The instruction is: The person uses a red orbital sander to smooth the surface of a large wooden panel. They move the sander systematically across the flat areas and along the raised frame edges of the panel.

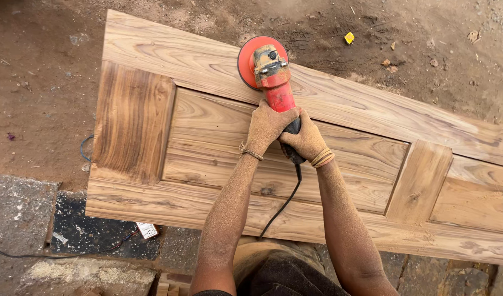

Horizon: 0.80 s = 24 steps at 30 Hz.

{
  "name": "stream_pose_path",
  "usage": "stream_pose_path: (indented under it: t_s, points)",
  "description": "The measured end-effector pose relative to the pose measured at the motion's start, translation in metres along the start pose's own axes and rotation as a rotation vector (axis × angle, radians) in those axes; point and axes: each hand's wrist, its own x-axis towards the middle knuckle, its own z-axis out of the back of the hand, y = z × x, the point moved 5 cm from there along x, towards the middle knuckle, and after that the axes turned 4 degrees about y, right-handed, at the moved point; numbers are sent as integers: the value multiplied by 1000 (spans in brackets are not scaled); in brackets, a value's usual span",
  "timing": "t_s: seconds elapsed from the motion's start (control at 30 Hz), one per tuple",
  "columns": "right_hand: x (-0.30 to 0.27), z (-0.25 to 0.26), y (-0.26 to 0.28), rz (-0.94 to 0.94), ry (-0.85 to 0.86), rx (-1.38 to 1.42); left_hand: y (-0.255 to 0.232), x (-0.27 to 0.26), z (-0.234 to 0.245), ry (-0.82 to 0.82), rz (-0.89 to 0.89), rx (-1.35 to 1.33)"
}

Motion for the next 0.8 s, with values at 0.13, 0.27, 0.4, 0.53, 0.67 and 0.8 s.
stream_pose_path:
  t_s: [0.13,0.27,0.4,0.53,0.67,0.8]
  points:
    - [-29,40,-46,-53,-26,54,-12,-9,-67,46,-13,65]
    - [-54,82,-101,-59,-73,68,-25,-22,-139,95,-8,54]
    - [-77,126,-162,-130,-96,42,-42,-31,-211,149,-29,106]
    - [-106,174,-218,-129,-150,154,-55,-40,-292,193,-49,129]
    - [-136,228,-264,-16,-236,212,-69,-47,-376,260,-29,260]
    - [-174,263,-314,-259,-226,614,-85,-62,-457,309,-102,180]
